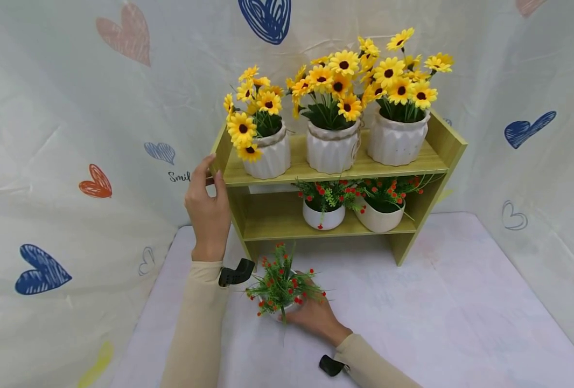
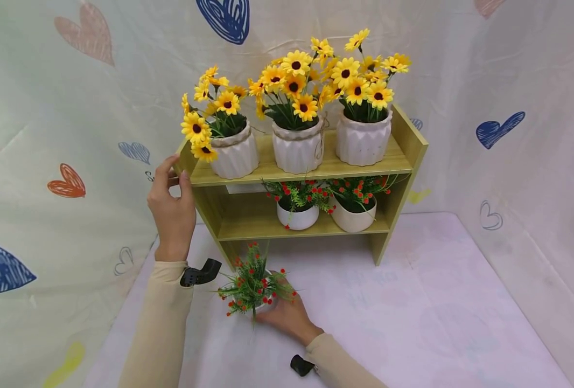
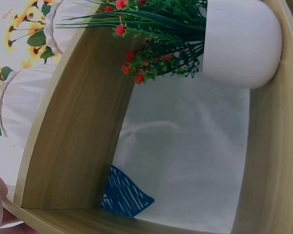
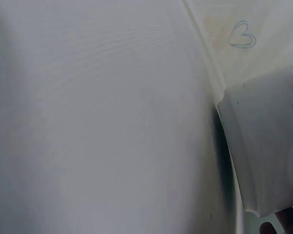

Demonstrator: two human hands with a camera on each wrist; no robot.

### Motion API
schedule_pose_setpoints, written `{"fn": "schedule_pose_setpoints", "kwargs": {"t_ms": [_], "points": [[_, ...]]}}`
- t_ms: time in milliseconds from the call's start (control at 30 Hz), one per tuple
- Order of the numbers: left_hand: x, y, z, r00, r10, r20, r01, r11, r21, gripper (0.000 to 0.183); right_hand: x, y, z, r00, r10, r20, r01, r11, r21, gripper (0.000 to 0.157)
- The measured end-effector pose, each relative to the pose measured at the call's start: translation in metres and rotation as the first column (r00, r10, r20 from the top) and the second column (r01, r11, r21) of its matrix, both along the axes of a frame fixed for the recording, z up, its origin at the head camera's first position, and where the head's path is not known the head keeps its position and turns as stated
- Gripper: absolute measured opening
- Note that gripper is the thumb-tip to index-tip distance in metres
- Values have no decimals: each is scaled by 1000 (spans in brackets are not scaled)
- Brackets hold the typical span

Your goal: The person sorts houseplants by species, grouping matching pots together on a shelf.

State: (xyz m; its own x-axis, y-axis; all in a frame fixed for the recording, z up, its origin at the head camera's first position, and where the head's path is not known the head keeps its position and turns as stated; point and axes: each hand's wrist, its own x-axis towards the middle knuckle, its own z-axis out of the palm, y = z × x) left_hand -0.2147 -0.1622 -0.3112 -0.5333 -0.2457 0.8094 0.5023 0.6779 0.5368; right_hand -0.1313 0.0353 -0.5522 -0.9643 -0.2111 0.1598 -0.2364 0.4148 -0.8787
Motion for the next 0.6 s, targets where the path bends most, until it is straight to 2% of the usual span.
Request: {"fn": "schedule_pose_setpoints", "kwargs": {"t_ms": [133, 267, 433, 600], "points": [[0, 0, 0, 1000, 0, 4, 0, 1000, -4, 32, 7, 7, 1, 1000, -18, -3, 18, 999, -44, 104], [0, 0, 1, 1000, 2, 8, -2, 1000, -7, 32, 11, 15, 5, 998, 36, -47, -44, 985, -169, 101], [1, 1, 2, 1000, 4, 9, -4, 1000, -9, 32, 15, 24, 18, 980, 107, -169, -156, 936, -316, 99], [1, 1, 2, 1000, 3, 15, -3, 1000, -10, 32, 17, 26, 42, 953, 70, -295, -172, 927, -332, 99]]}}
